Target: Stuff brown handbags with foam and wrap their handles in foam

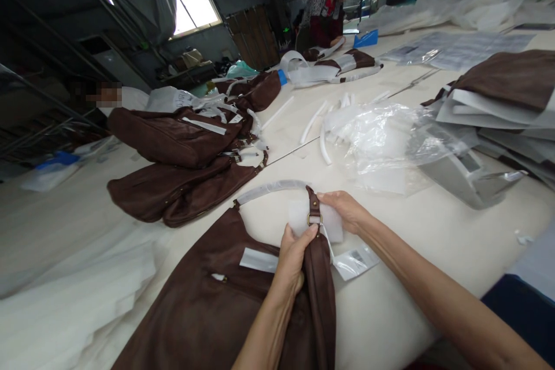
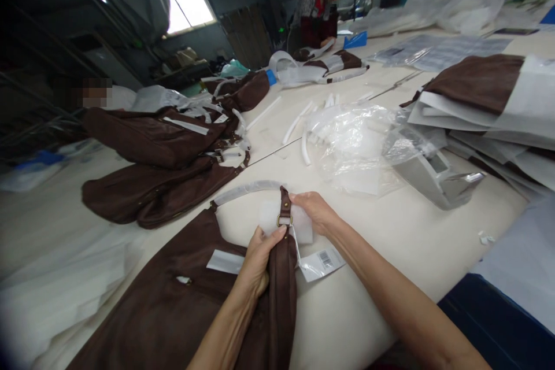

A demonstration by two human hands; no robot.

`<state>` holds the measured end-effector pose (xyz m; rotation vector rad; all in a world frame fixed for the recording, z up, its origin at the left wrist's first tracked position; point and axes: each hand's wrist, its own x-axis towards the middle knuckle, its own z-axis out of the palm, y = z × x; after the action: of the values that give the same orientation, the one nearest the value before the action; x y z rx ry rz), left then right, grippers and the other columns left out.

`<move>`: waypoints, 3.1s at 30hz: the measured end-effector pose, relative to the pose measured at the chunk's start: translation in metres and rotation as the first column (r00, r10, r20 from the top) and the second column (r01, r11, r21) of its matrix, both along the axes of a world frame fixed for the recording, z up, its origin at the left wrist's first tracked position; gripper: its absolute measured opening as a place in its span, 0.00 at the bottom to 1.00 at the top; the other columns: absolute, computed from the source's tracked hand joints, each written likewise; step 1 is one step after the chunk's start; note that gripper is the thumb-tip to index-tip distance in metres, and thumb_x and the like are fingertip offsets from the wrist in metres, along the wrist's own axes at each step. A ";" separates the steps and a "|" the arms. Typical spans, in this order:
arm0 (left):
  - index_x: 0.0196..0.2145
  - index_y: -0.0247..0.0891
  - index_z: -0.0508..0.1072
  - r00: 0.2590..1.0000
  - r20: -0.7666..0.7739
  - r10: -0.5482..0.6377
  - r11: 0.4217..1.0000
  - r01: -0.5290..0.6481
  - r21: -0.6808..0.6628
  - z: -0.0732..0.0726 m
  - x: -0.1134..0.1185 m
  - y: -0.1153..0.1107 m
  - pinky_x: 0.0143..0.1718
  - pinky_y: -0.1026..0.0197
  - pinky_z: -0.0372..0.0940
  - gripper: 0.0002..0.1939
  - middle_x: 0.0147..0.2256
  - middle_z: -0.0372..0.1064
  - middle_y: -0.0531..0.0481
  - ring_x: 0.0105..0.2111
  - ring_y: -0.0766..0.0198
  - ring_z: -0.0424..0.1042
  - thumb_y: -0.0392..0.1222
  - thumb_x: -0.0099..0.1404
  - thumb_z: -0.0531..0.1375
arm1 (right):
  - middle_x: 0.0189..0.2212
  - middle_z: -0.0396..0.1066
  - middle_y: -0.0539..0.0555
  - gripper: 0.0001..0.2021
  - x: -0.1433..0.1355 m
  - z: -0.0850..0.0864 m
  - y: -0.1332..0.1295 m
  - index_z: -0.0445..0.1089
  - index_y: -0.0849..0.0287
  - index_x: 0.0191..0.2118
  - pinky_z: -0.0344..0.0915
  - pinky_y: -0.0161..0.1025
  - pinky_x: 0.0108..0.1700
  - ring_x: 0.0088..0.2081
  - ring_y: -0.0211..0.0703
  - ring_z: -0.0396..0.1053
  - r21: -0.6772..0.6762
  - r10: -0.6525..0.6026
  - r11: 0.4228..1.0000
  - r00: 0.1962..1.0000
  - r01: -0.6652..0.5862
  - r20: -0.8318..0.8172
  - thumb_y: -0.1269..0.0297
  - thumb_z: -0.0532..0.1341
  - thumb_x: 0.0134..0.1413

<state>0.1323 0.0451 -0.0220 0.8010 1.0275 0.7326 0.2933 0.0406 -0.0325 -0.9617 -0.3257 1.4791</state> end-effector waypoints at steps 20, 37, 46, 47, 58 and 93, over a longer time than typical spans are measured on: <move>0.36 0.31 0.80 0.962 -0.087 -0.257 0.942 0.270 0.199 0.015 0.007 0.037 0.35 0.60 0.67 0.23 0.31 0.78 0.44 0.30 0.59 0.74 0.51 0.48 0.73 | 0.29 0.79 0.53 0.20 -0.014 -0.005 -0.027 0.79 0.61 0.32 0.68 0.41 0.37 0.29 0.44 0.73 0.027 -0.113 0.993 0.991 0.111 0.068 0.61 0.78 0.26; 0.30 0.33 0.77 0.984 -0.141 -0.111 0.910 0.157 0.383 0.013 0.016 0.046 0.30 0.64 0.62 0.18 0.26 0.71 0.52 0.26 0.66 0.65 0.48 0.46 0.72 | 0.36 0.78 0.53 0.20 -0.040 -0.009 -0.036 0.76 0.57 0.41 0.67 0.38 0.39 0.37 0.44 0.72 0.124 -0.265 0.954 0.961 0.274 -0.083 0.53 0.74 0.44; 0.28 0.35 0.73 0.981 -0.183 -0.068 0.874 0.147 0.462 0.000 0.014 0.040 0.30 0.66 0.59 0.14 0.24 0.65 0.56 0.27 0.67 0.61 0.49 0.54 0.68 | 0.27 0.70 0.50 0.22 -0.067 -0.012 -0.018 0.69 0.57 0.33 0.64 0.38 0.34 0.31 0.43 0.66 0.072 -0.311 0.949 0.949 0.307 0.052 0.42 0.69 0.46; 0.27 0.35 0.73 0.982 -0.178 -0.062 0.876 0.139 0.462 0.001 0.013 0.040 0.31 0.66 0.59 0.14 0.24 0.65 0.56 0.27 0.67 0.61 0.49 0.55 0.68 | 0.26 0.69 0.49 0.22 -0.068 -0.011 -0.016 0.68 0.57 0.33 0.63 0.38 0.33 0.30 0.43 0.66 0.077 -0.305 0.951 0.951 0.300 0.053 0.42 0.69 0.46; 0.31 0.33 0.77 0.988 -0.002 -0.154 0.974 0.152 0.166 -0.003 -0.001 0.053 0.31 0.59 0.68 0.19 0.27 0.75 0.47 0.27 0.59 0.74 0.54 0.51 0.68 | 0.22 0.60 0.46 0.24 -0.078 -0.015 -0.009 0.62 0.56 0.29 0.55 0.37 0.26 0.25 0.38 0.56 0.066 -0.392 0.920 0.901 0.387 0.187 0.39 0.66 0.47; 0.34 0.31 0.74 0.980 0.121 -0.157 0.985 0.147 0.089 -0.001 0.022 0.040 0.31 0.58 0.69 0.33 0.30 0.78 0.35 0.28 0.54 0.77 0.68 0.51 0.66 | 0.22 0.66 0.49 0.19 -0.059 -0.010 -0.027 0.64 0.57 0.24 0.59 0.38 0.31 0.27 0.41 0.61 0.024 -0.061 0.998 0.843 0.057 0.534 0.46 0.67 0.42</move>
<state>0.1544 0.0850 -0.0235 0.8802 0.8166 0.6882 0.2344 0.0133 -0.0428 -1.3632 -0.6998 1.1271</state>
